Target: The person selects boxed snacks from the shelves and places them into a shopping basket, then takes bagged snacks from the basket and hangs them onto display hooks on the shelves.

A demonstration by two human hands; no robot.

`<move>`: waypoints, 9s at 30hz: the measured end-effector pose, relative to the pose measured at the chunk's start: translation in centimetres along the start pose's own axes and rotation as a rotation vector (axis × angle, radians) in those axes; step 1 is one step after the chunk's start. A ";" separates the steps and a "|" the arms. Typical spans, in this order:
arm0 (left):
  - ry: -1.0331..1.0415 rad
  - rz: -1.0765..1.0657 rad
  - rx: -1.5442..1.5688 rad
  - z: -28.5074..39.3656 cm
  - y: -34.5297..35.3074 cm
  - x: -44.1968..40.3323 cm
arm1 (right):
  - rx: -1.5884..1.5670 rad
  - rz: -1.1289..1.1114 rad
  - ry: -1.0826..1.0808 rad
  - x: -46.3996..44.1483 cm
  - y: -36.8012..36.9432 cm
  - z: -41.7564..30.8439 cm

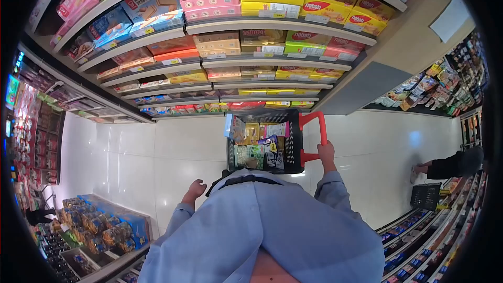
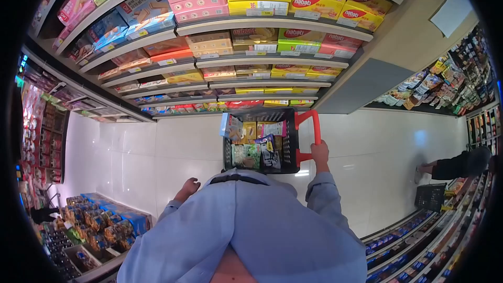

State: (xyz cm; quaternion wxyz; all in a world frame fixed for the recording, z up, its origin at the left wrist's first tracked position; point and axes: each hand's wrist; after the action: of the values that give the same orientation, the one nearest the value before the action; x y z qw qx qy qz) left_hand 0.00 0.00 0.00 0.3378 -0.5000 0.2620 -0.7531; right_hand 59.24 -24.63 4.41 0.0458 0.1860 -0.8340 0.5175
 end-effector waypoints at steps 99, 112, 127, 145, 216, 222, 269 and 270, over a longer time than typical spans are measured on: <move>1.067 0.817 -0.461 61.4 -22.5 -20.0 | -0.593 -0.187 -0.520 -13.5 -5.6 -41.3; 1.147 0.829 -0.457 59.3 -21.9 -17.6 | -0.638 -0.044 -0.599 -12.3 -5.5 -40.6; 1.460 0.714 -0.346 56.9 -21.8 -9.1 | -0.614 -0.021 -0.795 -7.9 -9.4 -33.7; 0.455 -0.384 0.961 39.9 -13.2 1.1 | -1.631 -0.680 0.255 7.0 -8.0 -15.9; -0.092 0.279 0.170 31.4 12.2 -22.3 | -0.626 -0.704 0.599 8.4 1.2 -0.6; 0.047 0.369 -0.084 29.2 13.3 -20.0 | -0.627 -0.701 0.580 8.1 1.9 0.1; 0.136 -0.121 -0.049 -0.1 -5.1 -5.5 | 0.049 0.671 -0.345 8.5 -4.2 -12.8; 0.130 -0.132 -0.027 0.9 -4.5 -5.4 | 0.128 0.677 -0.346 7.3 -4.3 -12.0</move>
State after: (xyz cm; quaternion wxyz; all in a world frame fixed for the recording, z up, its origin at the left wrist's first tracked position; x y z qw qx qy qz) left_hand 1.16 7.00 0.52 0.2630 -0.4707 0.2601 -0.8010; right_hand 52.56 -17.69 15.50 -0.2807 -0.0129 -0.8096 0.5154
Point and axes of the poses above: each hand's wrist, its own x-axis away from the middle knuckle, its own y-axis out of the palm, z = x × y, and after that the axes turned 10 degrees about z, right-handed
